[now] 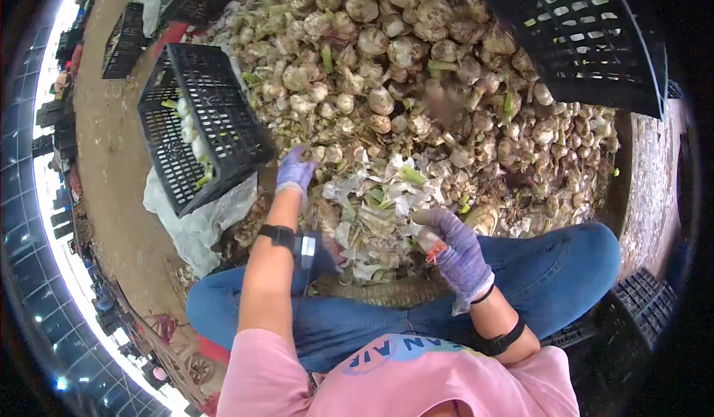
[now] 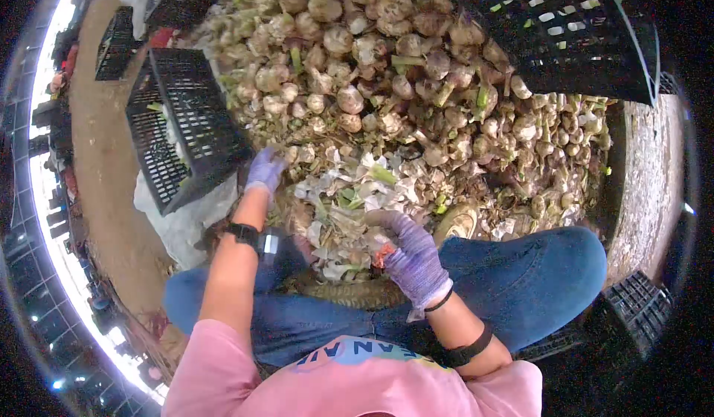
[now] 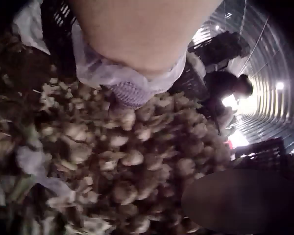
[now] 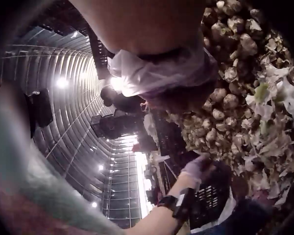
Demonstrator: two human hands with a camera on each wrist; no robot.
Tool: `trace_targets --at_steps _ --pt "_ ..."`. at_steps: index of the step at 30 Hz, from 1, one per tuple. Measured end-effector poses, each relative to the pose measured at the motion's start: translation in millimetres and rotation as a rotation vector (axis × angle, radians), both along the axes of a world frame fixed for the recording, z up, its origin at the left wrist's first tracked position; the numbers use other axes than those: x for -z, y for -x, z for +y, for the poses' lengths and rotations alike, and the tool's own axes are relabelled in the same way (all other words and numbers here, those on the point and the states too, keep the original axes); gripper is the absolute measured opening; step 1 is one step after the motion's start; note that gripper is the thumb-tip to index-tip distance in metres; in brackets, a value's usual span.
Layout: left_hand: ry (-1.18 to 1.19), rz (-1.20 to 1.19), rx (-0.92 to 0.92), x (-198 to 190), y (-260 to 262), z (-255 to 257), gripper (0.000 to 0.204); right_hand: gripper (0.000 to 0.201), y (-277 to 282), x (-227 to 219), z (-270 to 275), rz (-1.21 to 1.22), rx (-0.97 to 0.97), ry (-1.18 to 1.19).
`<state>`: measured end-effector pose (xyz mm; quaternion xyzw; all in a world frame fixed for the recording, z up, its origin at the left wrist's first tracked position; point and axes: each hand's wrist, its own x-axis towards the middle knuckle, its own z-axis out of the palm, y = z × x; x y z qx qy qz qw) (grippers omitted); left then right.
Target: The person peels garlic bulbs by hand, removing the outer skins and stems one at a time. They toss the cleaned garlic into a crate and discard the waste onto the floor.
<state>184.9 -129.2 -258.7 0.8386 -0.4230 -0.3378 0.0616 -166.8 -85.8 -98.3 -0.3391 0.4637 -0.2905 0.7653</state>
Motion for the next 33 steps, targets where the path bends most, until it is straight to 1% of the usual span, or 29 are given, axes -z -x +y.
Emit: trace_targets --at_steps 2,3,4,5,6,7,8,9,10,11,12,13,14,15,16,17,18,19,21,22,23,24,26,28,29,30,31,33 --pt "0.122 -0.016 -0.054 77.8 2.2 13.8 0.048 0.036 -0.4 2.7 -1.1 0.006 0.024 0.003" --pt "0.119 -0.006 -0.053 84.7 9.8 6.2 0.048 0.038 -1.6 5.1 -2.5 0.077 -0.020 0.076" --pt "0.106 0.025 -0.110 86.3 16.8 -3.3 0.048 0.038 -0.9 6.2 -3.1 0.083 -0.020 0.076" --pt "0.092 0.052 -0.168 73.2 27.7 -10.3 0.049 0.039 -0.3 5.9 -1.7 0.057 -0.020 0.009" --pt "0.099 0.049 -0.166 56.4 37.7 -14.9 0.049 0.039 -0.5 5.5 -0.1 0.027 -0.019 -0.052" --pt "0.135 0.143 -0.092 12.2 58.9 -29.1 0.048 0.043 -1.6 9.0 0.4 0.109 -0.054 0.069" --pt "0.172 0.242 -0.013 -13.8 75.5 -37.0 0.048 0.043 -2.3 11.9 1.4 0.111 -0.045 0.086" --pt "0.245 0.214 0.083 -19.2 83.8 -36.4 0.049 0.046 -3.1 13.1 3.9 0.015 0.041 0.124" --pt "0.321 0.632 -0.106 -47.7 105.6 -34.7 0.050 0.049 -3.0 10.8 5.4 -0.082 0.126 0.164" --pt "0.384 1.052 -0.295 -89.3 127.5 -31.9 0.052 0.054 -1.8 3.6 4.4 -0.074 0.152 0.143" --pt "0.355 0.802 0.001 -117.2 136.8 -28.3 0.058 0.054 -0.5 -3.2 5.8 -0.071 0.160 0.165" --pt "0.428 0.895 0.072 -124.8 143.5 -16.1 0.062 0.054 0.6 -10.4 7.4 -0.139 0.237 0.115" --pt "0.395 0.985 0.138 -158.8 151.3 -5.3 0.065 0.055 0.5 -18.8 8.2 -0.212 0.311 0.067" --pt "0.361 0.864 0.194 -195.5 161.8 7.6 0.063 0.053 -1.0 -38.2 6.1 -0.095 0.293 0.127" --pt "0.390 0.948 0.240 -225.9 169.5 19.4 0.057 0.053 0.2 -45.3 9.7 -0.102 0.301 0.156" --pt "0.540 0.811 0.438 -238.9 170.0 30.0 0.058 0.051 1.5 -51.0 14.7 -0.174 0.307 0.196" --pt "0.685 0.660 0.628 -249.7 169.9 39.9 0.058 0.049 2.9 -55.5 20.0 -0.247 0.311 0.234" --pt "0.705 0.651 0.644 -259.2 172.3 49.4 0.058 0.058 5.8 -58.4 25.3 -0.280 0.284 0.233" --pt "0.665 0.522 0.689 -275.5 175.4 69.3 0.064 0.058 8.1 -73.2 35.9 -0.283 0.266 0.257" --pt "0.678 0.515 0.700 -283.7 177.7 77.5 0.064 0.059 8.4 -81.5 40.9 -0.277 0.250 0.258" --pt "0.666 0.542 0.658 -291.6 180.6 85.1 0.066 0.032 6.3 -88.8 44.1 -0.296 0.265 0.290" --pt "0.654 0.571 0.617 -297.2 182.7 91.4 0.067 0.032 7.6 -93.1 47.1 -0.298 0.269 0.305" --pt "0.644 0.610 0.610 -294.8 181.6 102.5 0.070 0.028 9.5 -100.0 53.0 -0.199 0.196 0.320" --pt "0.655 0.912 0.445 -293.2 182.9 111.9 0.067 0.027 10.3 -105.3 56.6 -0.209 0.205 0.307" --pt "0.661 0.911 0.446 -293.1 183.3 116.9 0.067 0.026 12.9 -109.1 58.9 -0.209 0.163 0.290" --pt "0.602 1.060 0.315 -293.1 183.9 120.7 0.070 0.025 14.9 -111.7 60.5 -0.207 0.122 0.274" --pt "0.535 1.205 0.180 -292.6 184.3 123.8 0.072 0.025 16.2 -112.7 62.1 -0.206 0.122 0.277" --pt "0.559 1.176 0.220 -287.7 182.1 126.0 0.072 0.026 17.0 -114.1 63.1 -0.231 0.081 0.230"
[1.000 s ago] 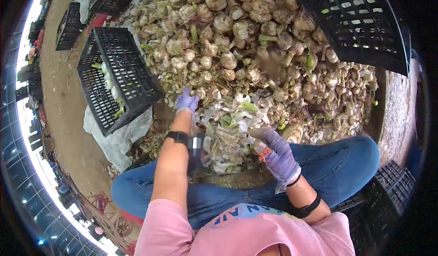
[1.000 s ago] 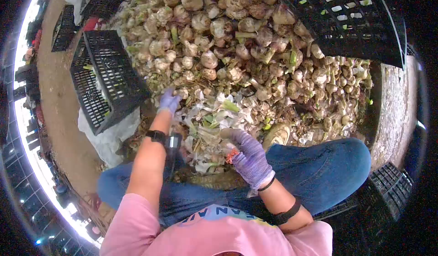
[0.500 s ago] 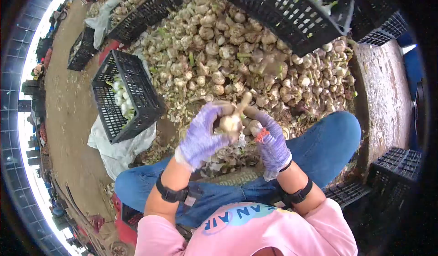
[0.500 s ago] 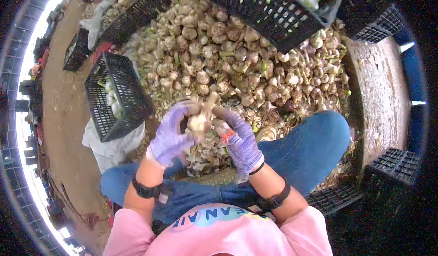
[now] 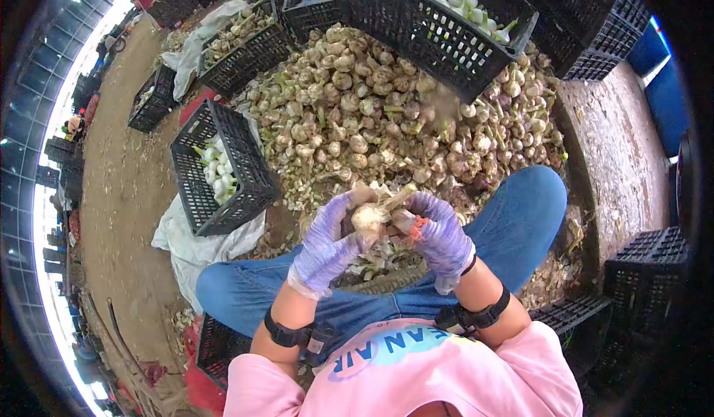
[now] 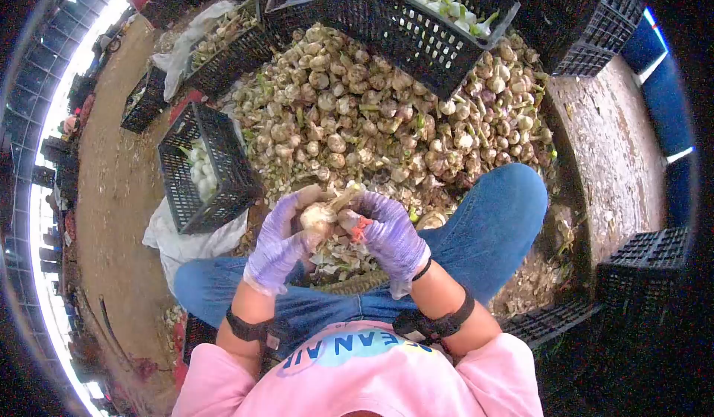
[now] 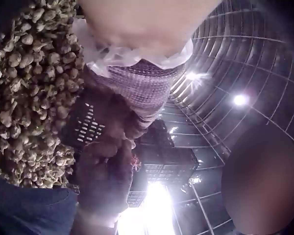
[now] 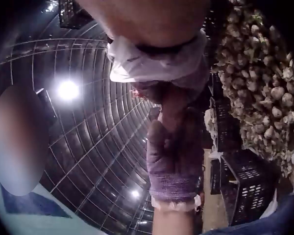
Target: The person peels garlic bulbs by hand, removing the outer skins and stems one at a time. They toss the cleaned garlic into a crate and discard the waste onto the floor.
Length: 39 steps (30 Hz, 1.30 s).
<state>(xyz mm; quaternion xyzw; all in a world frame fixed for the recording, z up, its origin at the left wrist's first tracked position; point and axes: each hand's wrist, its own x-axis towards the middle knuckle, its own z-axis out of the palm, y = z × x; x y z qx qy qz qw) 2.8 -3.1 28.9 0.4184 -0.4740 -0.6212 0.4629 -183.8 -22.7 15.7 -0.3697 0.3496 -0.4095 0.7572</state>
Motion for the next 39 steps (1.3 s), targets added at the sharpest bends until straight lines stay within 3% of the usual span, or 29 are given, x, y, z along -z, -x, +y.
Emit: trace_targets --at_steps 3,6,8,10,11,13,14,17,19,21,22,23,25,27,28,29,30,31,33,34,35,37,38,39 --pt "0.045 -0.087 0.008 -8.4 2.2 4.9 0.071 0.028 -1.0 -5.3 1.7 -0.147 0.025 0.005" --pt "0.123 -0.216 -0.018 -7.8 7.5 7.5 0.071 0.038 -0.6 -2.6 0.7 0.014 -0.030 -0.090" --pt "0.185 -0.293 -0.048 -8.2 8.4 9.5 0.071 0.038 -0.5 1.3 -2.8 -0.048 -0.064 -0.081" --pt "-0.143 -0.006 -0.032 -13.4 9.6 10.5 0.071 0.036 -3.9 -0.8 -1.6 -0.231 -0.088 -0.105" --pt "-0.150 -0.005 -0.032 -11.9 10.9 11.7 0.071 0.036 -3.5 1.5 -0.9 -0.231 -0.087 -0.112" --pt "-0.304 0.245 -0.103 -8.1 15.8 13.2 0.071 0.034 -2.7 7.3 -0.5 -0.051 -0.089 -0.068" --pt "-0.318 0.273 -0.117 -7.8 19.8 12.3 0.072 0.033 -3.5 6.8 1.5 -0.148 -0.062 -0.130" --pt "-0.324 0.310 -0.107 2.4 18.5 11.9 0.070 0.031 0.6 7.7 0.0 -0.144 -0.067 -0.091" --pt "-0.244 0.225 -0.065 2.5 19.6 12.7 0.070 0.031 1.2 9.9 -0.1 -0.148 -0.064 -0.092" --pt "0.356 -0.238 -0.138 11.0 25.2 15.5 0.071 0.030 0.3 13.2 2.3 -0.160 0.009 -0.056" --pt "0.355 -0.506 -0.079 7.1 17.3 14.7 0.072 0.030 0.7 13.3 2.2 -0.159 0.008 -0.058" --pt "0.354 -0.507 -0.080 4.1 18.3 16.0 0.072 0.029 1.2 13.3 1.1 -0.119 -0.015 -0.084" --pt "0.038 -0.098 -0.127 -3.9 24.0 18.7 0.070 0.029 0.9 12.6 -1.0 -0.080 -0.037 -0.110" --pt "-0.007 -0.070 -0.159 -2.5 23.1 13.8 0.067 0.028 -0.2 11.4 -2.7 0.115 -0.054 0.166" --pt "-0.199 0.047 -0.137 6.0 18.2 10.5 0.067 0.028 0.9 12.2 -4.9 0.116 -0.053 0.167" --pt "-0.389 0.166 -0.115 11.5 14.9 8.8 0.068 0.028 2.1 14.4 -7.9 0.302 -0.055 0.411" --pt "-0.475 0.135 -0.128 15.1 13.3 7.6 0.067 0.028 2.1 16.8 -9.4 0.488 -0.057 0.655" --pt "-0.473 0.136 -0.129 17.7 14.3 6.1 0.067 0.028 0.5 19.7 -9.4 0.488 -0.058 0.657" --pt "-0.406 0.151 -0.148 27.6 16.5 1.2 0.066 0.028 -3.8 23.7 -7.9 0.480 -0.022 0.441" --pt "-0.259 0.108 -0.141 24.1 16.2 1.1 0.064 0.028 -4.3 21.0 -6.7 0.327 0.049 0.355" --pt "-0.255 0.108 -0.137 20.3 20.7 1.2 0.064 0.028 -4.2 22.6 -5.9 0.327 0.054 0.358" --pt "0.161 -0.218 -0.277 9.3 34.0 4.8 0.064 0.029 -3.5 31.9 -4.5 0.002 0.051 -0.140" --pt "0.148 -0.257 -0.162 8.5 29.9 7.4 0.067 0.029 -0.5 38.7 -5.7 0.235 -0.012 -0.014" --pt "0.146 -0.258 -0.159 13.7 27.3 6.8 0.067 0.029 3.5 40.1 -5.3 0.234 -0.010 -0.017"
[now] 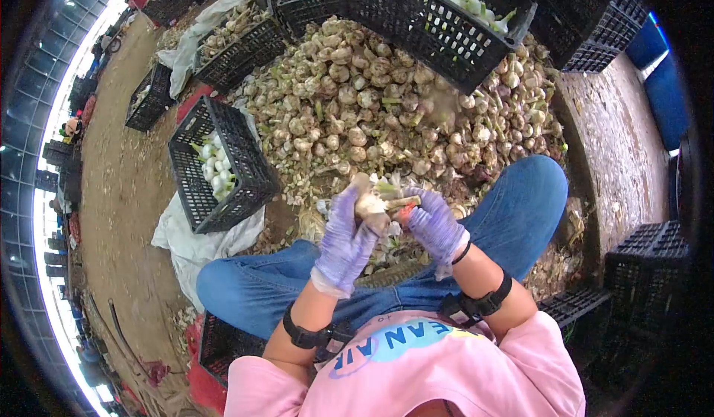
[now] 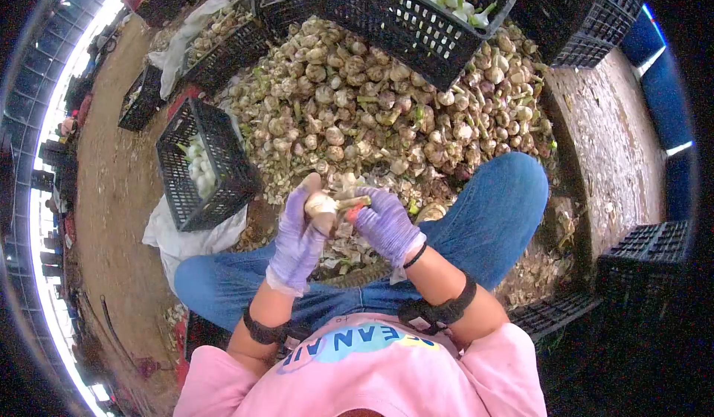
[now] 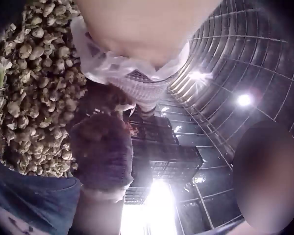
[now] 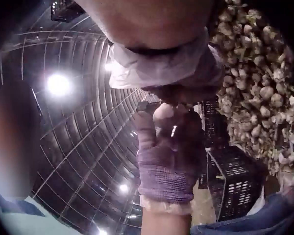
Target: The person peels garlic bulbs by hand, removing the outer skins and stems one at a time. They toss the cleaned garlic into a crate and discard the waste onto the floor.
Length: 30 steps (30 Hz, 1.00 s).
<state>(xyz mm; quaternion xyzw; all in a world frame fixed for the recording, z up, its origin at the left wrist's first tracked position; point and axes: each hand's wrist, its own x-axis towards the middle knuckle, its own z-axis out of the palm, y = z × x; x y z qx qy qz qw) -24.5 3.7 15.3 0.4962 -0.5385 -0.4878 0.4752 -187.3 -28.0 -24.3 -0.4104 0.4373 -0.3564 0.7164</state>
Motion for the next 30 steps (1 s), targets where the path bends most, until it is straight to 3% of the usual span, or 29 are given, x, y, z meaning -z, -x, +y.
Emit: trace_targets --at_steps 2,3,4,6,8,10,11,12,14,15,16,18,20,22,24,26,27,28,30 --pt "-0.035 0.016 -0.068 3.9 -3.8 -6.0 0.064 0.030 4.9 -4.9 -3.4 0.320 -0.125 0.797" --pt "-0.330 0.302 0.031 -0.5 -8.8 -3.2 0.062 0.031 5.9 4.3 -4.5 0.370 -0.156 0.862" --pt "-0.330 0.301 0.028 -3.7 -12.4 -6.8 0.062 0.031 5.2 0.1 -5.0 0.368 -0.159 0.862" --pt "-0.730 0.411 0.122 -8.3 -20.0 -14.7 0.061 0.030 4.8 -12.0 -5.0 -0.023 -0.251 0.454" --pt "-0.798 0.397 0.211 -0.6 -20.8 -19.5 0.059 0.027 3.8 -2.7 -2.8 -0.027 -0.225 0.455" --pt "-0.210 0.205 -0.199 5.5 6.5 -16.0 0.057 0.022 -5.0 -1.7 1.7 -0.019 -0.021 0.333" --pt "-0.152 0.223 -0.091 -11.6 13.0 -8.4 0.046 0.019 -4.8 -18.0 2.2 0.068 -0.043 0.343" --pt "-0.160 0.221 -0.089 -4.6 10.1 -6.7 0.046 0.019 -5.7 -15.0 5.8 0.067 -0.040 0.335" --pt "0.029 -0.101 -0.068 8.6 2.9 -7.4 0.050 0.056 -8.5 -7.5 13.5 -0.259 0.019 0.183" --pt "-0.178 0.401 0.007 12.2 1.3 -10.1 0.046 0.056 -10.6 -6.3 15.2 -0.259 0.020 0.181" --pt "-0.178 0.402 0.004 8.9 -1.1 -10.0 0.046 0.060 -14.0 -6.1 16.6 -0.418 0.019 0.089" --pt "-0.404 0.667 0.026 1.0 -7.3 -12.2 0.053 0.069 -19.6 -4.4 13.8 -0.734 0.009 -0.093" --pt "-0.331 0.706 0.010 5.0 -2.3 -13.6 0.058 0.067 -15.8 4.8 9.2 -0.666 0.049 -0.090" --pt "-0.251 0.505 0.002 2.4 -2.6 -10.0 0.058 0.037 -4.5 3.6 6.0 -0.288 -0.085 0.174" --pt "-0.219 0.443 0.024 4.9 -11.6 -8.0 0.064 0.031 -0.9 6.9 7.6 -0.314 -0.026 0.137" --pt "-0.275 0.566 0.029 -5.8 -22.0 -7.5 0.066 0.025 1.6 -3.9 -2.5 -0.932 0.171 -0.160" --pt "-0.204 0.653 0.026 -12.2 -20.3 -7.7 0.067 0.025 7.4 -11.1 -5.9 -0.702 0.319 -0.241" --pt "-0.205 0.651 0.023 -12.2 -21.9 -7.2 0.067 0.032 6.7 -5.1 -13.8 -0.708 0.344 -0.182" --pt "-0.172 0.505 0.038 -11.6 -24.6 -6.3 0.068 0.042 11.8 -4.3 -14.2 -0.287 0.210 -0.155"
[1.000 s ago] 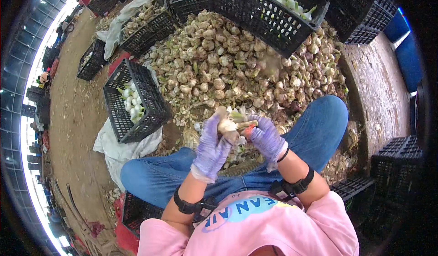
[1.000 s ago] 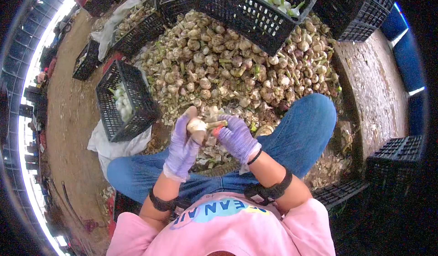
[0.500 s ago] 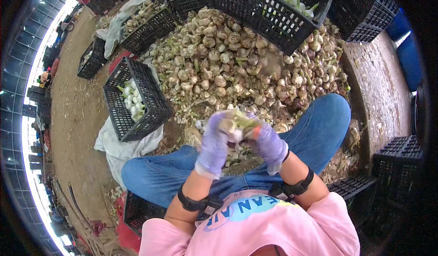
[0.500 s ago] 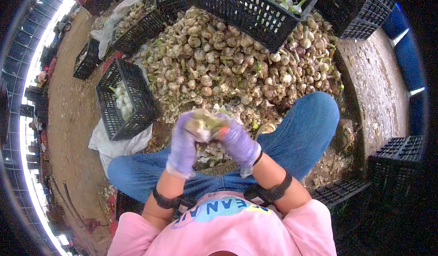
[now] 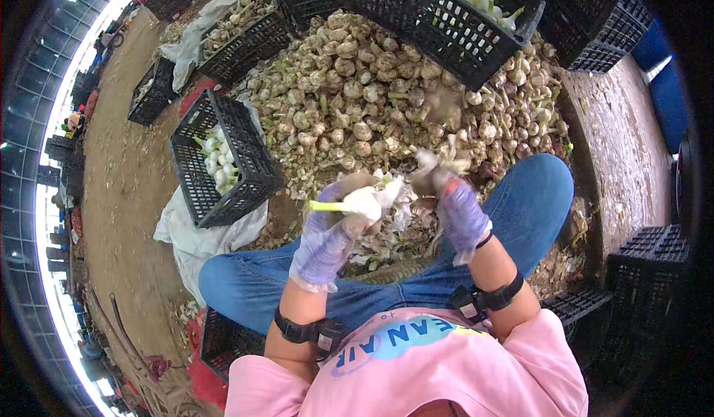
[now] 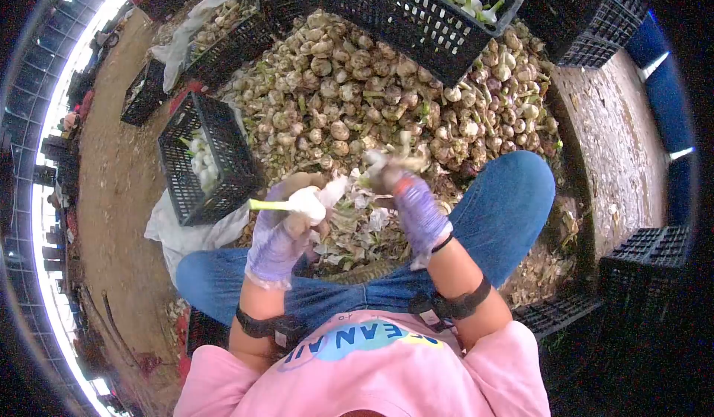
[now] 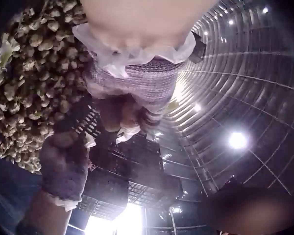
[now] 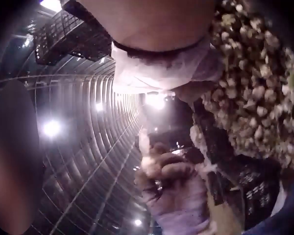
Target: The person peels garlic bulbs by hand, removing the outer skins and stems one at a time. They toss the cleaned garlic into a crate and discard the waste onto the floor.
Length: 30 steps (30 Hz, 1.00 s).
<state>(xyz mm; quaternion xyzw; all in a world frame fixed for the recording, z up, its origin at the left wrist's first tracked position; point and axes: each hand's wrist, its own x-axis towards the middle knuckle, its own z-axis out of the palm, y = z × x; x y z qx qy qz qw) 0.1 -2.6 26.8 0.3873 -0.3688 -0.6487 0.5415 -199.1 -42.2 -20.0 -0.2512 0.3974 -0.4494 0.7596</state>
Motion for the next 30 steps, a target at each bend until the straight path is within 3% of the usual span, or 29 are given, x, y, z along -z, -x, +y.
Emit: trace_targets --at_steps 1,3,4,5,6,8,10,11,12,14,15,16,18,19,20,22,23,26,27,28,30 --pt "-0.018 -0.044 -0.006 -4.4 1.8 1.9 0.070 0.042 -1.0 -8.1 4.4 0.001 0.003 -0.001" --pt "0.003 -0.041 0.006 -11.5 5.9 1.7 0.065 0.045 -6.4 -22.2 18.5 -0.070 -0.154 0.393" --pt "0.024 -0.042 0.013 -13.0 7.3 1.4 0.060 0.045 -13.8 -30.1 22.3 -0.067 -0.151 0.394" --pt "0.073 -0.213 0.045 -4.6 4.3 -0.5 0.057 0.043 -23.6 -37.9 24.5 0.106 -0.095 0.490" --pt "0.071 -0.213 0.048 -1.2 5.8 2.0 0.057 0.041 -28.4 -40.9 28.1 0.280 -0.039 0.579" --pt "-0.041 -0.115 -0.101 -12.9 19.0 1.9 0.058 0.034 -25.6 -34.0 32.4 0.229 -0.062 0.467" --pt "-0.023 -0.093 -0.110 -6.1 17.5 -0.5 0.061 0.027 -24.9 -34.3 33.1 0.097 -0.071 0.370" --pt "-0.084 0.019 -0.042 -4.3 13.8 0.1 0.064 0.021 -29.8 -17.3 33.2 -0.252 0.033 0.325" --pt "-0.147 0.131 0.027 -0.8 10.1 0.8 0.066 0.021 -29.7 -4.8 29.4 -0.251 0.034 0.323" --pt "-0.202 0.170 0.082 8.5 6.0 -0.5 0.072 0.018 -25.7 0.8 16.6 -0.023 -0.086 0.320" --pt "-0.160 0.216 0.108 9.4 6.0 -0.7 0.068 0.031 -20.8 -3.0 18.5 -0.211 -0.136 0.219" --pt "-0.118 0.261 0.133 9.3 5.8 -0.8 0.064 0.031 -19.9 -13.5 20.3 -0.211 -0.137 0.220" --pt "-0.149 0.204 0.094 3.1 5.1 -0.9 0.064 0.023 -22.0 -27.2 25.7 0.255 -0.010 0.450" --pt "-0.183 0.148 0.056 1.2 5.3 -0.8 0.064 0.025 -29.4 -21.4 30.3 -0.093 0.119 0.296" --pt "-0.183 0.149 0.056 1.9 6.4 -0.3 0.064 0.025 -27.8 -20.2 31.1 -0.093 0.119 0.296" --pt "-0.192 0.037 -0.007 2.9 7.8 1.9 0.063 0.025 -25.9 -28.9 32.6 -0.020 0.006 0.547" --pt "-0.254 0.069 -0.034 1.8 6.6 0.6 0.058 0.024 -25.4 -32.7 34.8 -0.263 0.011 0.264" --pt "-0.116 0.208 -0.033 21.5 -0.2 1.4 0.051 0.024 -22.9 -25.1 20.7 -0.302 0.148 0.159" --pt "-0.101 0.340 0.027 23.6 -5.4 3.6 0.046 0.024 -19.2 -29.3 17.9 -0.538 0.232 0.097" --pt "-0.101 0.340 0.025 16.3 -3.4 4.3 0.046 0.024 -13.8 -24.8 14.3 -0.545 0.313 0.042" --pt "-0.064 0.209 -0.088 -5.9 6.0 5.2 0.042 0.040 -4.1 -4.5 4.4 -0.183 0.161 0.272"
